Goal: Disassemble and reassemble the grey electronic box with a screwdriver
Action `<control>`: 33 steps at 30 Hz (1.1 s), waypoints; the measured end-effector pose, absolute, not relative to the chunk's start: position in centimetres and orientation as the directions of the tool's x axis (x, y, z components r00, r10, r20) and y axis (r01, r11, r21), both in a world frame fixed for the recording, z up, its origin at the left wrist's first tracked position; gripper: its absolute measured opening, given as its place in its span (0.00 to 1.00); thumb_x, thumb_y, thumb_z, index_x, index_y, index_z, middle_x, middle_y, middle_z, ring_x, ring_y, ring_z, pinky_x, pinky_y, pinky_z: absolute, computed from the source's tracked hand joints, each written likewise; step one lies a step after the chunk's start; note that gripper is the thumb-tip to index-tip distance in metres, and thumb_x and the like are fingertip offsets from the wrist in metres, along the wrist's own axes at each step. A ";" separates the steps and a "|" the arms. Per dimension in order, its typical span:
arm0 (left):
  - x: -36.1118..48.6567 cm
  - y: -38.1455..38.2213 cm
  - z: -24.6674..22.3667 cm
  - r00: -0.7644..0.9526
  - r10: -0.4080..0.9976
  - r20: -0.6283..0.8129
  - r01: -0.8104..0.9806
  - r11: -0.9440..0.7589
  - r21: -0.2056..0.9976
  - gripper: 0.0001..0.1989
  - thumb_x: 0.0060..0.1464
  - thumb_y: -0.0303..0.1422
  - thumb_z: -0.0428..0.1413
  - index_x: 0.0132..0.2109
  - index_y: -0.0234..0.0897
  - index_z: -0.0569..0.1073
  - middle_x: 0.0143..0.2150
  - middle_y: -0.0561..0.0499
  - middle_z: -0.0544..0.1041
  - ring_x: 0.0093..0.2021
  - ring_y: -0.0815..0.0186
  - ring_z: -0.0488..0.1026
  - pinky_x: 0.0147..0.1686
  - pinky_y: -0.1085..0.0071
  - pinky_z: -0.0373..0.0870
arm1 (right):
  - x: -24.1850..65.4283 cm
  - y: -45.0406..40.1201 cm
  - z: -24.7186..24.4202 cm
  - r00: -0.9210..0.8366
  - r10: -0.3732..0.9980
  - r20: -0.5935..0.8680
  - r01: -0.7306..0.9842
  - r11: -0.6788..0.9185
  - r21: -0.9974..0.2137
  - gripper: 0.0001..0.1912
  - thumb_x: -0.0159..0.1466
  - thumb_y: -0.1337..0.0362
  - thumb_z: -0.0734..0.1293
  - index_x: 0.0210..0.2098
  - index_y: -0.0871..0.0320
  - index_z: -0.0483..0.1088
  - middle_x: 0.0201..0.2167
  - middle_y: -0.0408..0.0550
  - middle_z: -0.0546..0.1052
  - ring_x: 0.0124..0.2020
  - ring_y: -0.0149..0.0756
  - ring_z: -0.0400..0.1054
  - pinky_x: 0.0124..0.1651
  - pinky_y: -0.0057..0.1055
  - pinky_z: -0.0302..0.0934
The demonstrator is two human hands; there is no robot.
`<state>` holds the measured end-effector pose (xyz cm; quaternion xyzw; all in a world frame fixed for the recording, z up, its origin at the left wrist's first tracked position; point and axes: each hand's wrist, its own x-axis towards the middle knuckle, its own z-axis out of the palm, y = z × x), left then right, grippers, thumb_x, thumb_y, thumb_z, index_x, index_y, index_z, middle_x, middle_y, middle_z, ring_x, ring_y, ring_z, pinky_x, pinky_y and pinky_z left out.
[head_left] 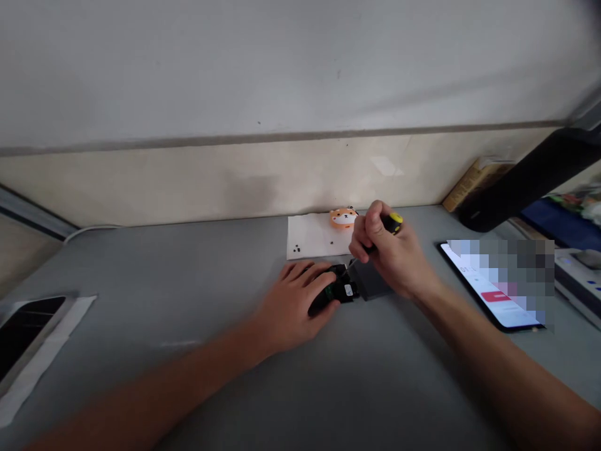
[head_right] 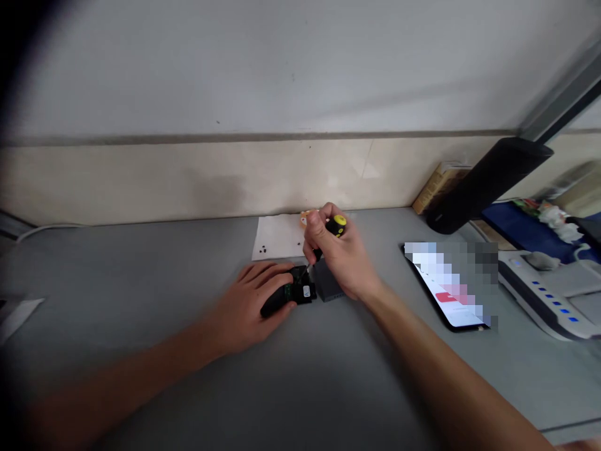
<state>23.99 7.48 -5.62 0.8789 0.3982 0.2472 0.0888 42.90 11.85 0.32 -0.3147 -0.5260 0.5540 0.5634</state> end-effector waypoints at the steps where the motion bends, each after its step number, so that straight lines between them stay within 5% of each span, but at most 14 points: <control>1: 24.0 7.5 -5.6 0.562 0.742 0.365 0.654 -0.669 0.354 0.12 0.66 0.34 0.55 0.55 0.43 0.73 0.59 0.47 0.78 0.59 0.54 0.73 0.59 0.53 0.70 | 42.8 11.9 0.3 -0.176 0.952 0.249 -0.306 0.187 -0.933 0.28 0.60 0.41 0.75 0.28 0.53 0.58 0.21 0.34 0.59 0.20 0.25 0.54 0.25 0.28 0.52; 7: 24.0 7.6 -5.8 0.558 0.731 0.392 0.657 -0.678 0.329 0.12 0.66 0.34 0.54 0.55 0.42 0.75 0.59 0.46 0.78 0.59 0.55 0.72 0.59 0.55 0.70 | 42.8 11.8 1.0 -0.244 0.952 0.186 -0.403 0.075 -0.912 0.24 0.64 0.36 0.68 0.36 0.51 0.69 0.27 0.40 0.65 0.27 0.32 0.62 0.31 0.32 0.62; 12: 23.9 7.6 -5.9 0.565 0.715 0.412 0.655 -0.692 0.304 0.12 0.67 0.35 0.55 0.55 0.41 0.75 0.60 0.46 0.78 0.59 0.55 0.73 0.59 0.55 0.70 | 43.4 11.6 0.6 -0.249 0.946 0.208 -0.398 0.096 -0.912 0.25 0.58 0.47 0.78 0.29 0.53 0.62 0.34 0.40 0.71 0.30 0.30 0.69 0.35 0.31 0.65; 15: 23.9 7.6 -5.9 0.564 0.716 0.411 0.656 -0.691 0.302 0.12 0.66 0.34 0.55 0.55 0.41 0.75 0.59 0.46 0.78 0.59 0.54 0.72 0.59 0.55 0.70 | 43.2 11.7 0.3 -0.201 0.950 0.239 -0.328 0.165 -0.930 0.29 0.59 0.45 0.77 0.28 0.53 0.55 0.24 0.35 0.65 0.19 0.24 0.58 0.24 0.28 0.56; 18: 23.9 7.6 -5.9 0.566 0.715 0.411 0.655 -0.693 0.302 0.12 0.66 0.34 0.55 0.54 0.40 0.75 0.59 0.45 0.78 0.59 0.54 0.72 0.59 0.54 0.70 | 42.9 11.9 0.6 -0.163 0.963 0.216 -0.344 0.149 -0.927 0.28 0.61 0.37 0.71 0.29 0.52 0.59 0.20 0.33 0.56 0.18 0.26 0.51 0.22 0.28 0.51; 22: 23.9 7.6 -5.8 0.571 0.717 0.400 0.655 -0.691 0.304 0.12 0.66 0.34 0.56 0.54 0.39 0.74 0.58 0.45 0.78 0.59 0.54 0.72 0.58 0.54 0.71 | 43.0 11.9 1.3 -0.203 0.969 0.143 -0.439 0.040 -0.898 0.23 0.63 0.39 0.71 0.35 0.52 0.68 0.25 0.39 0.65 0.25 0.30 0.62 0.28 0.31 0.61; 27: 23.9 7.5 -5.7 0.555 0.730 0.399 0.662 -0.678 0.320 0.09 0.65 0.34 0.57 0.51 0.40 0.73 0.57 0.46 0.79 0.59 0.54 0.72 0.59 0.55 0.70 | 43.5 12.1 0.6 -0.154 0.980 0.130 -0.422 0.054 -0.905 0.27 0.55 0.44 0.79 0.29 0.53 0.62 0.36 0.42 0.74 0.30 0.31 0.71 0.34 0.31 0.66; 33: 23.9 7.5 -5.7 0.564 0.732 0.383 0.661 -0.678 0.322 0.12 0.66 0.34 0.56 0.55 0.41 0.73 0.59 0.46 0.78 0.60 0.55 0.72 0.60 0.55 0.70 | 43.3 12.4 0.2 -0.149 0.972 0.180 -0.326 0.123 -0.937 0.30 0.59 0.35 0.72 0.27 0.53 0.59 0.20 0.35 0.61 0.17 0.25 0.56 0.22 0.29 0.53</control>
